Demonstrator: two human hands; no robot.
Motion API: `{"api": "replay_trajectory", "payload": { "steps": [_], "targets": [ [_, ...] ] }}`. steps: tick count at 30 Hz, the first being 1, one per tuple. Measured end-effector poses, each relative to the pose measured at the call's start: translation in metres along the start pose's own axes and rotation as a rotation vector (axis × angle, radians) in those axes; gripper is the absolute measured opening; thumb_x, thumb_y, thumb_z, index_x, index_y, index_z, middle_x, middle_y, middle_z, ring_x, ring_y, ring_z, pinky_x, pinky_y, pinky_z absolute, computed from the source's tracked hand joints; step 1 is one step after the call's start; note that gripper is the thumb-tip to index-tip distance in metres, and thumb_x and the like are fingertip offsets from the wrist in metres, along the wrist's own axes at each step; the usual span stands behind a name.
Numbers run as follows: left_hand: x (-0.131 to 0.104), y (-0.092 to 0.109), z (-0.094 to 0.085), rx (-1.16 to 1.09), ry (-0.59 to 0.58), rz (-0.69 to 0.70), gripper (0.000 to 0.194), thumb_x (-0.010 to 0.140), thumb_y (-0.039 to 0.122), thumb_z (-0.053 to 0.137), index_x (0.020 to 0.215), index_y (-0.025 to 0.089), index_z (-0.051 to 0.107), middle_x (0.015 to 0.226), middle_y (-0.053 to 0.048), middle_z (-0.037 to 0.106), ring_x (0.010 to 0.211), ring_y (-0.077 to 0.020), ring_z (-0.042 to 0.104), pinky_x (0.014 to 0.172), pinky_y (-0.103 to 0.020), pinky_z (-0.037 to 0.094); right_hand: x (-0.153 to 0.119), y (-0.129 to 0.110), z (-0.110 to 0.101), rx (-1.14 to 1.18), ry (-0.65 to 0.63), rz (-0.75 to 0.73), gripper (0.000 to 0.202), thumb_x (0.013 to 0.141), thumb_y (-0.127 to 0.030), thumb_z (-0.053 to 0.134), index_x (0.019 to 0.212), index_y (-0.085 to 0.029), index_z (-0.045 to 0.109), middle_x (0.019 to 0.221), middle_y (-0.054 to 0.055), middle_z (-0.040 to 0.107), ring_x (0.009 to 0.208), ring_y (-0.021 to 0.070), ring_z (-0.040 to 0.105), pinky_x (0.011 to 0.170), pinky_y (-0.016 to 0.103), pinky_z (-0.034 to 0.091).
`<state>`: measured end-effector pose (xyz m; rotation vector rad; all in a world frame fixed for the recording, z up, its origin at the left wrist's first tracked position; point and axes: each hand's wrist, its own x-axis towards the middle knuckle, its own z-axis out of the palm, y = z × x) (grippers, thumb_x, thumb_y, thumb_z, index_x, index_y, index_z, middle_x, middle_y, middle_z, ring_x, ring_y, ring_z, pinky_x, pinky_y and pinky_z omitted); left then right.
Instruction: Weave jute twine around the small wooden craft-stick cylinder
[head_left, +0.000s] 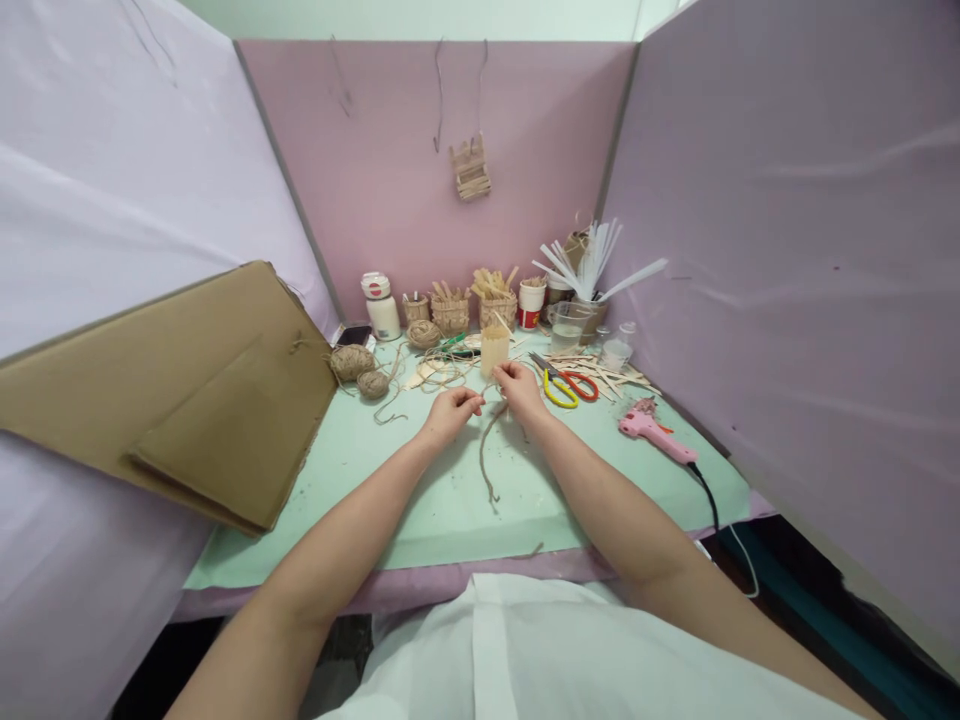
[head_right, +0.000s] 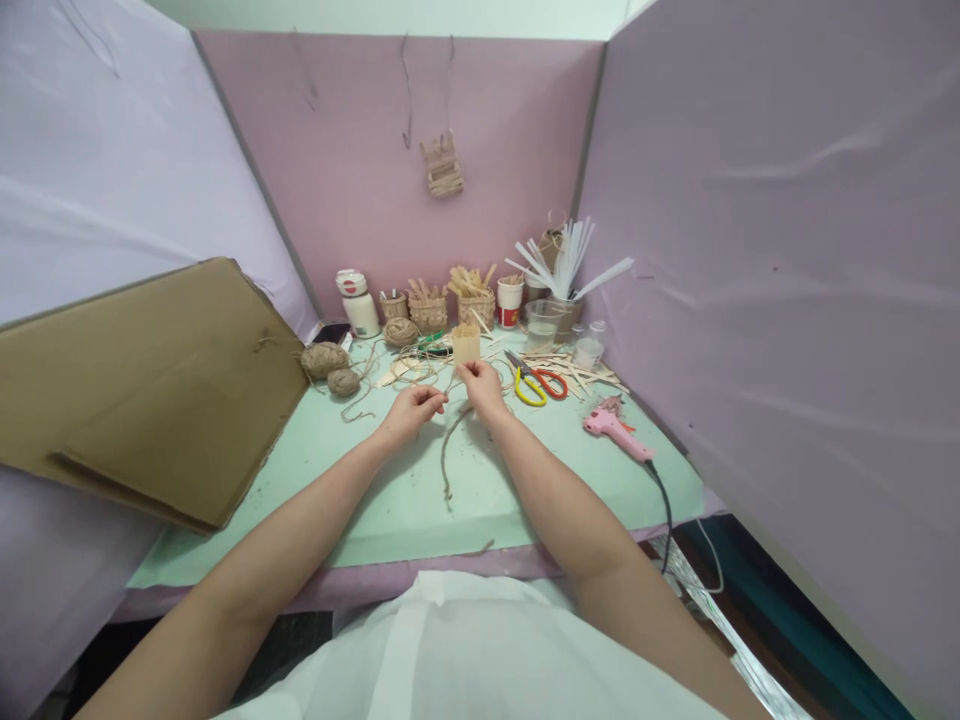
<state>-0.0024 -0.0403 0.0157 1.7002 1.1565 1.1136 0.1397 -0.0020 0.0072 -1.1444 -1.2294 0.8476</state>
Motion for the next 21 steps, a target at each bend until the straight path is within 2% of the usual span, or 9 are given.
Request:
{"api": "replay_trajectory", "payload": {
  "steps": [6, 11, 13, 15, 18, 21],
  "targets": [
    [-0.001, -0.007, -0.002, -0.162, -0.009, -0.084, 0.028, 0.067, 0.041, 0.062, 0.075, 0.014, 0.064, 0.062, -0.002, 0.057, 0.046, -0.0064, 0.033, 0.045, -0.022, 0.023, -0.007, -0.014, 0.0, 0.181, -0.125, 0.054, 0.026, 0.067, -0.04, 0.058, 0.077, -0.016, 0.059, 0.061, -0.002, 0.053, 0.052, 0.0079, 0.044, 0.045, 0.019, 0.033],
    [0.002, -0.01, -0.003, -0.313, 0.003, -0.142, 0.032, 0.064, 0.04, 0.066, 0.081, 0.013, 0.065, 0.064, -0.001, 0.056, 0.045, -0.0044, 0.032, 0.043, -0.021, 0.021, -0.01, -0.019, 0.001, 0.236, -0.256, 0.074, 0.028, 0.076, -0.037, 0.048, 0.09, -0.018, 0.062, 0.085, 0.003, 0.063, 0.043, 0.0041, 0.041, 0.04, 0.02, 0.03],
    [0.003, -0.011, -0.005, -0.362, 0.013, -0.147, 0.031, 0.064, 0.039, 0.067, 0.08, 0.013, 0.064, 0.065, 0.0, 0.055, 0.045, -0.0036, 0.032, 0.043, -0.021, 0.021, -0.011, -0.019, 0.0, 0.163, -0.308, 0.046, 0.029, 0.078, -0.035, 0.045, 0.097, -0.019, 0.061, 0.089, 0.003, 0.063, 0.043, 0.0047, 0.043, 0.042, 0.021, 0.033],
    [0.005, -0.013, -0.007, -0.404, 0.021, -0.145, 0.029, 0.064, 0.039, 0.067, 0.076, 0.013, 0.062, 0.064, 0.001, 0.053, 0.045, -0.0032, 0.032, 0.043, -0.02, 0.02, -0.012, -0.019, -0.001, 0.04, -0.368, -0.03, 0.028, 0.077, -0.033, 0.048, 0.098, -0.02, 0.062, 0.085, 0.002, 0.064, 0.05, 0.007, 0.049, 0.049, 0.021, 0.038],
    [0.006, -0.014, -0.008, -0.445, 0.018, -0.137, 0.029, 0.065, 0.04, 0.068, 0.073, 0.014, 0.059, 0.063, 0.001, 0.051, 0.045, -0.0035, 0.032, 0.043, -0.02, 0.019, -0.011, -0.017, -0.003, -0.186, -0.401, -0.189, 0.019, 0.075, -0.031, 0.055, 0.083, -0.018, 0.066, 0.073, 0.001, 0.064, 0.062, 0.0105, 0.053, 0.059, 0.022, 0.039],
    [0.005, -0.012, -0.008, -0.472, -0.029, -0.131, 0.03, 0.065, 0.041, 0.068, 0.072, 0.014, 0.057, 0.061, 0.002, 0.05, 0.046, -0.0039, 0.032, 0.044, -0.02, 0.019, -0.01, -0.016, -0.006, -0.367, -0.335, -0.253, 0.019, 0.076, -0.03, 0.054, 0.068, -0.016, 0.064, 0.063, 0.0, 0.06, 0.061, 0.0111, 0.05, 0.06, 0.022, 0.035]
  ]
}}
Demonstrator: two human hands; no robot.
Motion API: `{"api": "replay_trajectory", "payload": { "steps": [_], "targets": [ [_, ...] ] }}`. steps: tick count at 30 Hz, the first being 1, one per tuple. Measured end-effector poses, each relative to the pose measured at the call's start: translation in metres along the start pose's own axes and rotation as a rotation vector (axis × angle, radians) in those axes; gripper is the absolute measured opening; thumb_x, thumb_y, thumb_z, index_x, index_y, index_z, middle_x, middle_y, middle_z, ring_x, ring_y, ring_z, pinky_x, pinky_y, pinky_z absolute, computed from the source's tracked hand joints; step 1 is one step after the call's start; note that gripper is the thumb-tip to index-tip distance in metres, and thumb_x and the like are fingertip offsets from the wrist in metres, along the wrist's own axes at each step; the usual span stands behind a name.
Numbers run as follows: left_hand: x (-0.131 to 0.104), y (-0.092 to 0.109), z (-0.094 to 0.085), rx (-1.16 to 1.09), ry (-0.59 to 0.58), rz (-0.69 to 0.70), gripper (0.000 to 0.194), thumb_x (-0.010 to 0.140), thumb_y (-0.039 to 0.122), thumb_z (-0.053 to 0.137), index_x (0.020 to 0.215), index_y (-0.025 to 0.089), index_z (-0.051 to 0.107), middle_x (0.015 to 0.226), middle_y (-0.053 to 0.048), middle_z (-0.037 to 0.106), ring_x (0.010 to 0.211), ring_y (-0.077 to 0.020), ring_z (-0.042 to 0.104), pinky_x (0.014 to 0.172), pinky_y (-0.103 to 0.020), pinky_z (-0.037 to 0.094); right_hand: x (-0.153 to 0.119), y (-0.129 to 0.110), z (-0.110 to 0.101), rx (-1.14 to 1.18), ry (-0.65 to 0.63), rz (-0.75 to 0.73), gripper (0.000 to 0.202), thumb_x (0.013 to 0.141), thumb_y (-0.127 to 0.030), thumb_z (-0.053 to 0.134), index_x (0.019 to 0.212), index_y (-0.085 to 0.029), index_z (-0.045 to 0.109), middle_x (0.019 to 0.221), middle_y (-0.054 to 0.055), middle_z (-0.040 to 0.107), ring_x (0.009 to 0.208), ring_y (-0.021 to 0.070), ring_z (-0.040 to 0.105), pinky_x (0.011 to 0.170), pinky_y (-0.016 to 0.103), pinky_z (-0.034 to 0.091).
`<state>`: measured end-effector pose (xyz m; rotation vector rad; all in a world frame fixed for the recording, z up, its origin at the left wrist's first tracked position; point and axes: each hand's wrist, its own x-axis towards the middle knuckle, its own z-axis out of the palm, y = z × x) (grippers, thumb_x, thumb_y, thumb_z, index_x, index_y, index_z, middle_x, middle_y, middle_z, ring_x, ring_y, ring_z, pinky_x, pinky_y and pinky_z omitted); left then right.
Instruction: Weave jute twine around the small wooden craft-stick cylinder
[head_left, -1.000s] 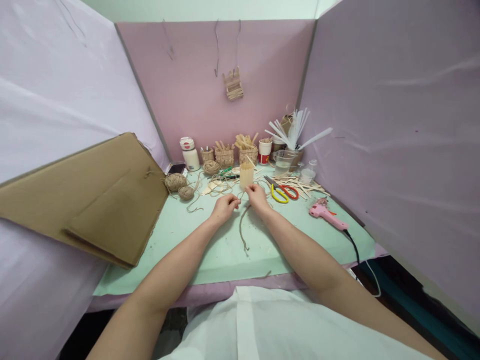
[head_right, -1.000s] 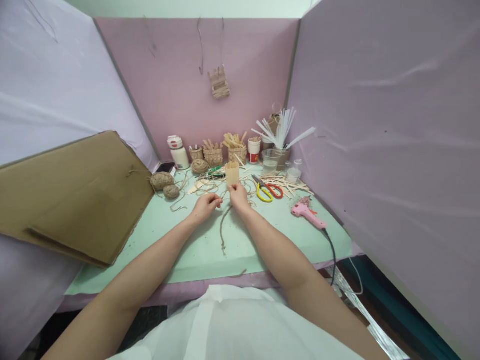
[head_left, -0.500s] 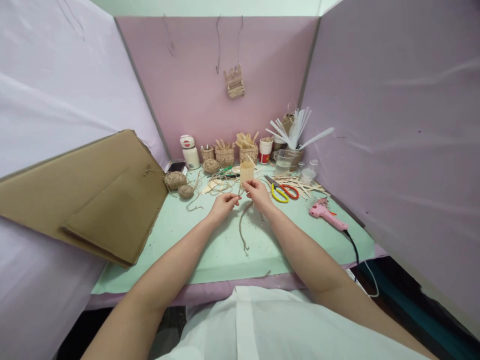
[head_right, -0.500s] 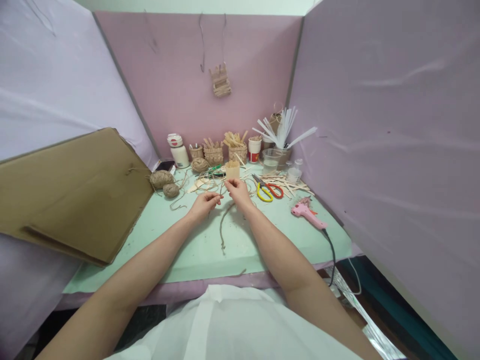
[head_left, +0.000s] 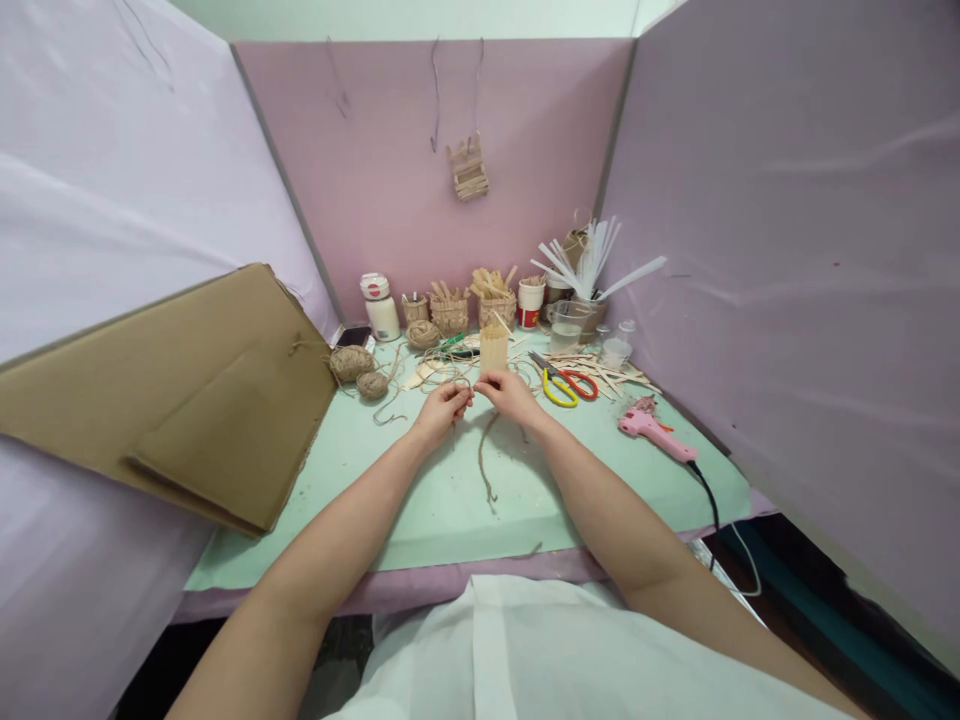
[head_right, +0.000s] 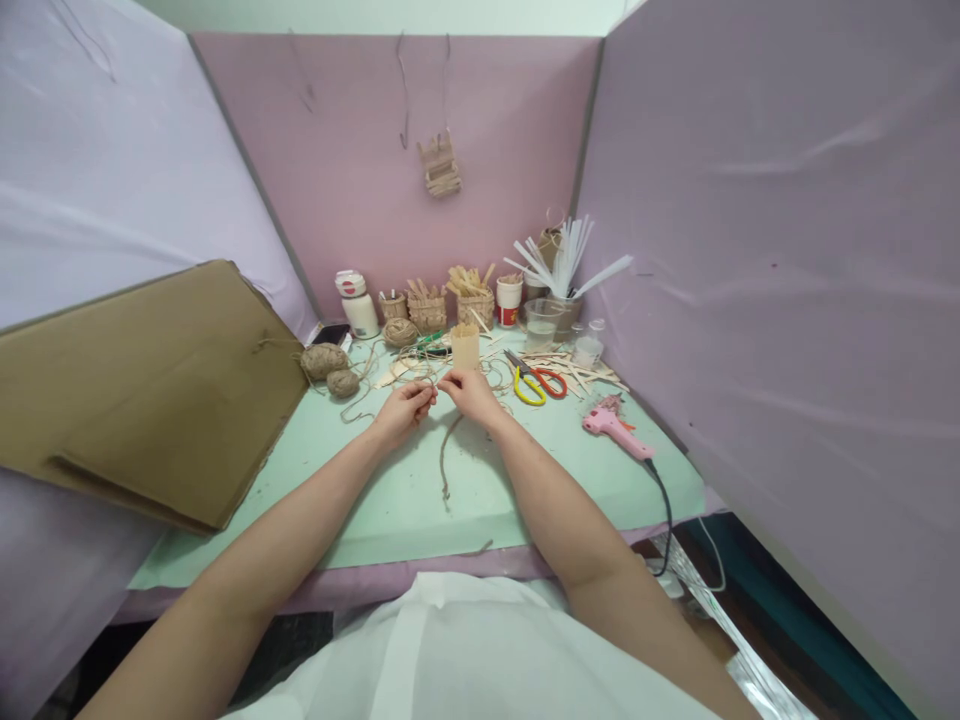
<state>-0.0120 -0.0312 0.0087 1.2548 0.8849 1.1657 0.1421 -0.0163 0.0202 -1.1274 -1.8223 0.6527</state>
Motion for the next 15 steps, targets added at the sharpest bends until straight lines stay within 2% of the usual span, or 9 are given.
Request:
{"api": "replay_trajectory", "payload": {
  "steps": [6, 10, 15],
  "targets": [
    [-0.002, 0.002, 0.003, -0.001, -0.045, -0.019, 0.03, 0.066, 0.041, 0.068, 0.071, 0.014, 0.055, 0.063, 0.001, 0.049, 0.047, -0.004, 0.033, 0.044, -0.02, 0.019, 0.003, 0.008, -0.004, -0.214, 0.151, 0.139, 0.018, 0.076, -0.027, 0.052, 0.067, -0.016, 0.065, 0.063, 0.001, 0.061, 0.063, 0.0134, 0.051, 0.061, 0.024, 0.033],
    [-0.004, 0.005, 0.006, -0.018, -0.041, -0.026, 0.028, 0.065, 0.038, 0.068, 0.069, 0.014, 0.054, 0.062, 0.001, 0.049, 0.046, -0.0034, 0.032, 0.044, -0.02, 0.018, 0.004, 0.013, -0.008, -0.319, 0.205, 0.216, 0.02, 0.078, -0.027, 0.05, 0.071, -0.017, 0.066, 0.067, 0.004, 0.063, 0.067, 0.0156, 0.054, 0.064, 0.025, 0.035],
    [-0.007, 0.009, 0.01, -0.013, -0.062, -0.018, 0.027, 0.067, 0.036, 0.067, 0.066, 0.014, 0.052, 0.064, 0.001, 0.05, 0.046, -0.0029, 0.033, 0.044, -0.02, 0.018, 0.003, 0.015, -0.011, -0.374, 0.231, 0.237, 0.02, 0.079, -0.026, 0.049, 0.072, -0.017, 0.066, 0.071, 0.006, 0.065, 0.071, 0.0174, 0.056, 0.067, 0.027, 0.037]
  ]
}}
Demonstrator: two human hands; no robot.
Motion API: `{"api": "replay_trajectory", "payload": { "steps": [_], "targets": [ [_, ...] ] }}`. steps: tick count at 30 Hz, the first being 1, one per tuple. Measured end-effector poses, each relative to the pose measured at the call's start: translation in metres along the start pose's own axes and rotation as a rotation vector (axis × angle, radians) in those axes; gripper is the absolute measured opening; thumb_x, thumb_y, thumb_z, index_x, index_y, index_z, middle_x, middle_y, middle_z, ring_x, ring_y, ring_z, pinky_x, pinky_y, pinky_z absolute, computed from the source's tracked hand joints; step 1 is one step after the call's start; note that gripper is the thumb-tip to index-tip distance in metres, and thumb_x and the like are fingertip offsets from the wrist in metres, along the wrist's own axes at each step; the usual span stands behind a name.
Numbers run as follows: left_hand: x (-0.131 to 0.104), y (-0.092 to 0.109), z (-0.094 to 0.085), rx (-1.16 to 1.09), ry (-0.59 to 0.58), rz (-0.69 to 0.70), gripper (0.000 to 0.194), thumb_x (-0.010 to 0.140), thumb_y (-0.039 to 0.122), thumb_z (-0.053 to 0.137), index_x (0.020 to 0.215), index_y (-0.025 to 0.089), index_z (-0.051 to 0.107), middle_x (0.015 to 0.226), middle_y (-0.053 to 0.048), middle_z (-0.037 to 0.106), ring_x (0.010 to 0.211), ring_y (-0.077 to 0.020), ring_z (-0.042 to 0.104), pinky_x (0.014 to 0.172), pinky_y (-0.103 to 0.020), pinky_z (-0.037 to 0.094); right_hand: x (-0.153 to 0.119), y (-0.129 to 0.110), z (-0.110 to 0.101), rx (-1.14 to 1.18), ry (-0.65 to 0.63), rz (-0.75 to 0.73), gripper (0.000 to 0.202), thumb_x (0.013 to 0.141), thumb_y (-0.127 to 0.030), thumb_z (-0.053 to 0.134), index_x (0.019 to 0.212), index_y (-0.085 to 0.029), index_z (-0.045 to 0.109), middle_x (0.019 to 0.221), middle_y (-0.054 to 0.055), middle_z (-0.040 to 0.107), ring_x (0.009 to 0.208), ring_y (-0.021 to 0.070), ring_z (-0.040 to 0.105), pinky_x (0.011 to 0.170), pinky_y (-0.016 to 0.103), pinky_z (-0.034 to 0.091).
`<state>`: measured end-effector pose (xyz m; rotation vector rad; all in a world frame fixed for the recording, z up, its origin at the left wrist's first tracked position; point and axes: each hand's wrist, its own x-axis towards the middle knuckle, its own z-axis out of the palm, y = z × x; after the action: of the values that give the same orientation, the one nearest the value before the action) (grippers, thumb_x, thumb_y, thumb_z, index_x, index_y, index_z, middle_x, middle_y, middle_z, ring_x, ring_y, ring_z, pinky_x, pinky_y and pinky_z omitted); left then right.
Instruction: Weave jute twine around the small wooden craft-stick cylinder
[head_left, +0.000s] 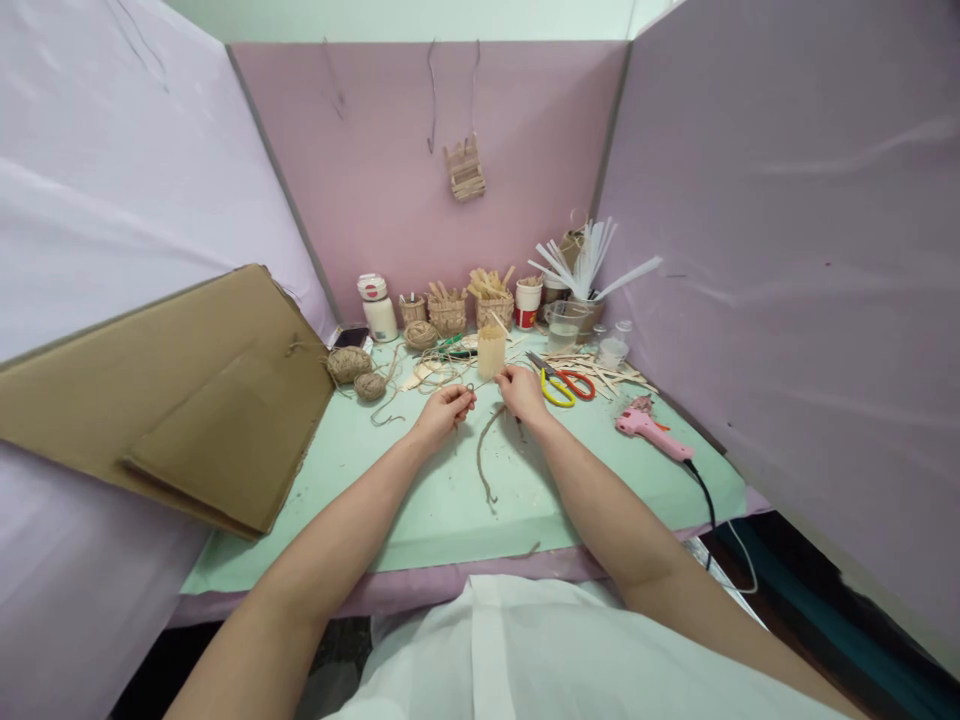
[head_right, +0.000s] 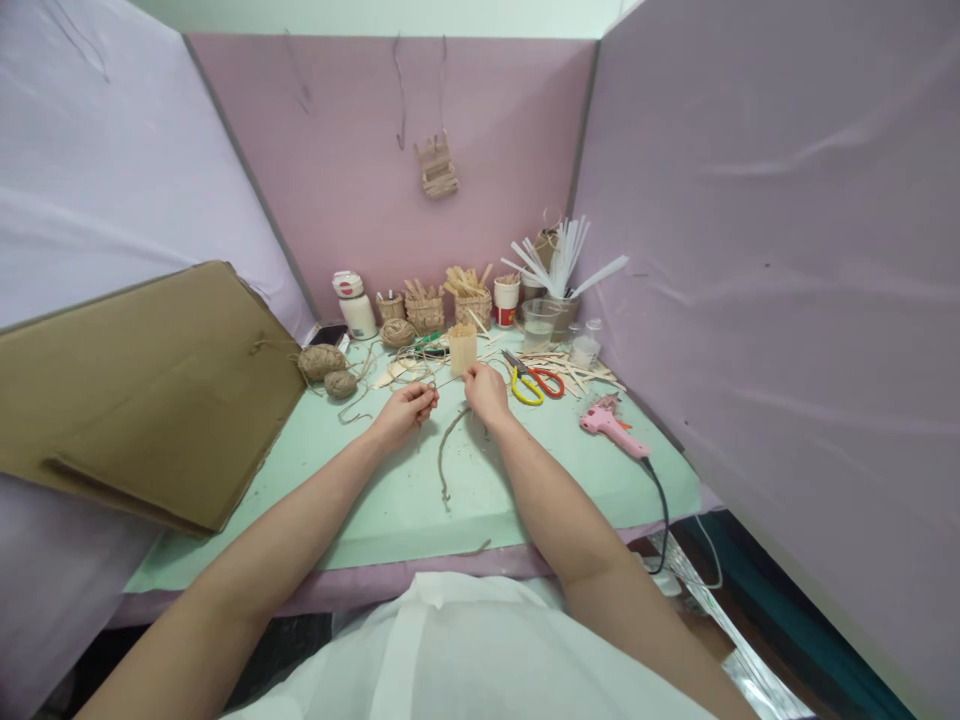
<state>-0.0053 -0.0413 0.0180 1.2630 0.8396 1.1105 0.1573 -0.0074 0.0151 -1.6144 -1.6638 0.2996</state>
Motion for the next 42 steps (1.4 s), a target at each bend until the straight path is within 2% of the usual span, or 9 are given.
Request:
{"api": "replay_trajectory", "payload": {
  "steps": [5, 9, 11, 15, 19, 23, 30, 35, 42],
  "targets": [
    [0.001, 0.0, -0.001, 0.011, 0.011, 0.013, 0.025, 0.068, 0.036, 0.066, 0.068, 0.014, 0.055, 0.062, 0.001, 0.049, 0.045, -0.0029, 0.033, 0.044, -0.02, 0.019, 0.001, 0.0, 0.003, 0.039, -0.024, -0.048, 0.021, 0.081, -0.025, 0.047, 0.079, -0.017, 0.066, 0.081, 0.007, 0.066, 0.081, 0.0183, 0.057, 0.075, 0.028, 0.04],
    [0.006, -0.005, -0.008, 0.112, 0.123, 0.049, 0.025, 0.068, 0.037, 0.064, 0.071, 0.013, 0.058, 0.061, 0.001, 0.05, 0.045, -0.0042, 0.034, 0.043, -0.02, 0.021, -0.002, -0.004, 0.007, 0.12, -0.058, -0.193, 0.025, 0.079, -0.017, 0.049, 0.1, -0.017, 0.063, 0.105, 0.01, 0.059, 0.098, 0.019, 0.054, 0.089, 0.032, 0.039],
    [0.008, -0.008, -0.011, 0.178, 0.176, 0.064, 0.025, 0.068, 0.038, 0.062, 0.073, 0.014, 0.06, 0.061, 0.001, 0.052, 0.046, -0.005, 0.035, 0.044, -0.02, 0.024, -0.006, -0.006, 0.009, 0.156, -0.041, -0.256, 0.029, 0.079, -0.015, 0.048, 0.104, -0.017, 0.061, 0.108, 0.01, 0.056, 0.101, 0.0191, 0.053, 0.091, 0.033, 0.039],
    [0.009, -0.01, -0.015, 0.332, 0.263, 0.101, 0.025, 0.07, 0.038, 0.057, 0.076, 0.014, 0.062, 0.063, 0.0, 0.055, 0.05, -0.0077, 0.04, 0.049, -0.021, 0.03, -0.013, -0.014, 0.008, 0.24, 0.037, -0.345, 0.027, 0.079, -0.015, 0.046, 0.102, -0.018, 0.059, 0.103, 0.009, 0.054, 0.099, 0.0197, 0.052, 0.089, 0.034, 0.042],
    [0.009, -0.01, -0.016, 0.485, 0.303, 0.178, 0.023, 0.072, 0.035, 0.054, 0.075, 0.015, 0.063, 0.065, -0.001, 0.06, 0.058, -0.0113, 0.049, 0.057, -0.023, 0.035, -0.019, -0.021, 0.002, 0.278, 0.136, -0.372, 0.037, 0.078, -0.015, 0.047, 0.115, -0.019, 0.051, 0.111, 0.01, 0.046, 0.097, 0.0199, 0.052, 0.085, 0.033, 0.044],
    [0.007, -0.009, -0.015, 0.599, 0.347, 0.237, 0.02, 0.073, 0.033, 0.054, 0.075, 0.016, 0.064, 0.065, -0.002, 0.061, 0.063, -0.0131, 0.052, 0.062, -0.024, 0.038, -0.022, -0.026, -0.004, 0.279, 0.148, -0.35, 0.046, 0.079, -0.015, 0.046, 0.124, -0.022, 0.044, 0.119, 0.011, 0.038, 0.087, 0.0175, 0.053, 0.079, 0.032, 0.046],
    [0.003, -0.006, -0.011, 0.682, 0.338, 0.29, 0.02, 0.076, 0.031, 0.054, 0.076, 0.016, 0.067, 0.067, -0.002, 0.063, 0.064, -0.0134, 0.053, 0.063, -0.024, 0.039, -0.025, -0.027, -0.003, 0.222, -0.081, -0.503, 0.032, 0.077, -0.012, 0.047, 0.105, -0.023, 0.057, 0.116, 0.008, 0.041, 0.078, 0.0137, 0.052, 0.076, 0.031, 0.043],
    [0.002, -0.006, -0.01, 0.691, 0.346, 0.311, 0.02, 0.077, 0.03, 0.054, 0.078, 0.016, 0.068, 0.069, -0.003, 0.064, 0.064, -0.013, 0.053, 0.064, -0.024, 0.039, -0.025, -0.026, 0.002, 0.23, -0.07, -0.428, 0.031, 0.075, -0.014, 0.047, 0.104, -0.02, 0.055, 0.104, 0.006, 0.046, 0.077, 0.0134, 0.051, 0.076, 0.029, 0.041],
    [0.002, -0.004, -0.008, 0.672, 0.315, 0.293, 0.018, 0.076, 0.029, 0.054, 0.074, 0.016, 0.066, 0.067, -0.002, 0.063, 0.063, -0.013, 0.052, 0.062, -0.024, 0.037, -0.022, -0.024, 0.003, 0.244, -0.064, -0.472, 0.014, 0.08, -0.018, 0.048, 0.086, -0.02, 0.06, 0.1, 0.006, 0.05, 0.086, 0.0154, 0.051, 0.079, 0.029, 0.039]
  ]
}}
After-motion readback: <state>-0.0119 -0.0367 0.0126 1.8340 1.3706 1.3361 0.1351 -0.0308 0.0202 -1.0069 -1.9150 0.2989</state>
